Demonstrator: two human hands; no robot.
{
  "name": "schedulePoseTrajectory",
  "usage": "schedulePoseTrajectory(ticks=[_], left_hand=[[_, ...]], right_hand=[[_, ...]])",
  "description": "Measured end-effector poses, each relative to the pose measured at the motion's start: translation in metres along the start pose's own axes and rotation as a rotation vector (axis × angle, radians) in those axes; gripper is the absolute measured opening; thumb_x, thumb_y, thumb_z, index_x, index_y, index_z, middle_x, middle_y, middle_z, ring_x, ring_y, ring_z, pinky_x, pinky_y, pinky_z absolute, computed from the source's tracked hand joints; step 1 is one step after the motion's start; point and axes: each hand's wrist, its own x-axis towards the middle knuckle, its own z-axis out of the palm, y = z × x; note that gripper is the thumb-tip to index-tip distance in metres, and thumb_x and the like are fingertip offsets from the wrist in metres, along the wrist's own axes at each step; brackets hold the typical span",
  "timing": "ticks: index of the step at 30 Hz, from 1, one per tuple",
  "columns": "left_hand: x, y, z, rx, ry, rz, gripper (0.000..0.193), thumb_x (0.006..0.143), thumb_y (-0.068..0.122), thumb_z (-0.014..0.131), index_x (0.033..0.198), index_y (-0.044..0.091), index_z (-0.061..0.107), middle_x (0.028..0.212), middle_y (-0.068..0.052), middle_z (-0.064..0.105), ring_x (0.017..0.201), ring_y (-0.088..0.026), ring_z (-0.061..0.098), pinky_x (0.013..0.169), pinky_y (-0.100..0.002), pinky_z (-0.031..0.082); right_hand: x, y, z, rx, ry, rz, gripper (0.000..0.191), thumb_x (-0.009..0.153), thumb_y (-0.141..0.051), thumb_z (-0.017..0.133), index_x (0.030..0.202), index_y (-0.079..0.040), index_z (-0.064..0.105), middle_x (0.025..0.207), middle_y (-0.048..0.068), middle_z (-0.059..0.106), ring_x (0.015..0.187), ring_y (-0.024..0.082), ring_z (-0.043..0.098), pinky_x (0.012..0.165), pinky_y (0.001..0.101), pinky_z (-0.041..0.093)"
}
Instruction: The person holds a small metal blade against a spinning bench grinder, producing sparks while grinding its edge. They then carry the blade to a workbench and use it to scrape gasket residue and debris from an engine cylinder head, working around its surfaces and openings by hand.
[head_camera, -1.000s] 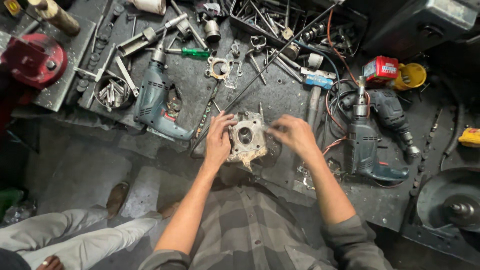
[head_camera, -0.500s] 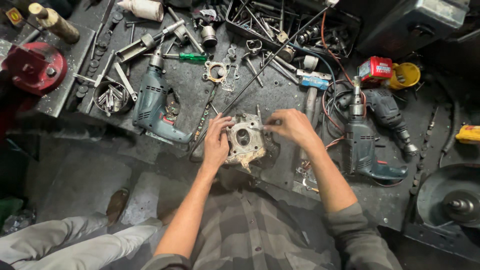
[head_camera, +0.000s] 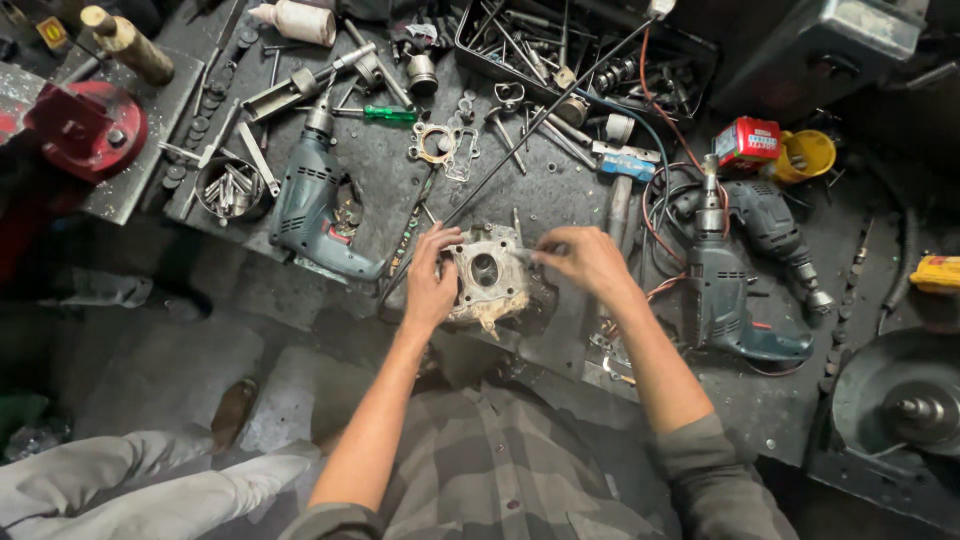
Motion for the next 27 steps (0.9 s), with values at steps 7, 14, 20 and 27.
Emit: schedulePoseTrajectory(ticks=[7, 14, 20, 27], left_hand=[[-0.007, 0.008, -0.002, -0.079, 0.047, -0.052, 0.060, 0.062, -0.002, 0.055, 0.122, 0.003, 0.058, 0.150, -0.018, 0.052, 0.152, -0.041, 0.036, 0.127, -0.048, 0.026], [-0.018, 0.025, 0.003, -0.175, 0.158, -0.210, 0.054, 0.067, -0.008, 0.056, 0.119, 0.004, 0.054, 0.152, -0.017, 0.051, 0.148, -0.035, 0.043, 0.124, -0.042, 0.030], [-0.016, 0.033, 0.014, -0.570, 0.201, -0.245, 0.039, 0.065, -0.016, 0.056, 0.093, 0.007, 0.041, 0.147, -0.019, 0.054, 0.147, -0.030, 0.043, 0.120, -0.036, 0.032], [0.034, 0.052, 0.037, -0.448, -0.080, -0.090, 0.031, 0.069, -0.012, 0.056, 0.091, 0.006, 0.043, 0.135, -0.015, 0.063, 0.144, -0.031, 0.051, 0.121, -0.037, 0.036]], right_hand=[[-0.029, 0.007, 0.015, -0.016, 0.494, -0.080, 0.019, 0.092, -0.024, 0.080, 0.103, -0.009, 0.079, 0.096, 0.010, 0.078, 0.081, 0.025, 0.073, 0.072, 0.0351, 0.056], [-0.099, 0.025, 0.052, 0.544, 0.434, 0.168, 0.021, 0.090, -0.017, 0.081, 0.105, -0.003, 0.077, 0.087, 0.005, 0.076, 0.077, 0.009, 0.067, 0.070, 0.0253, 0.054], [-0.148, 0.046, 0.077, 0.804, 0.539, 0.254, 0.019, 0.090, -0.015, 0.080, 0.103, -0.001, 0.075, 0.091, 0.002, 0.075, 0.082, 0.006, 0.068, 0.073, 0.0220, 0.055], [-0.142, 0.039, 0.063, 0.917, 0.546, 0.308, 0.020, 0.095, -0.015, 0.075, 0.110, -0.004, 0.070, 0.093, -0.001, 0.072, 0.078, 0.003, 0.064, 0.060, 0.0210, 0.050]])
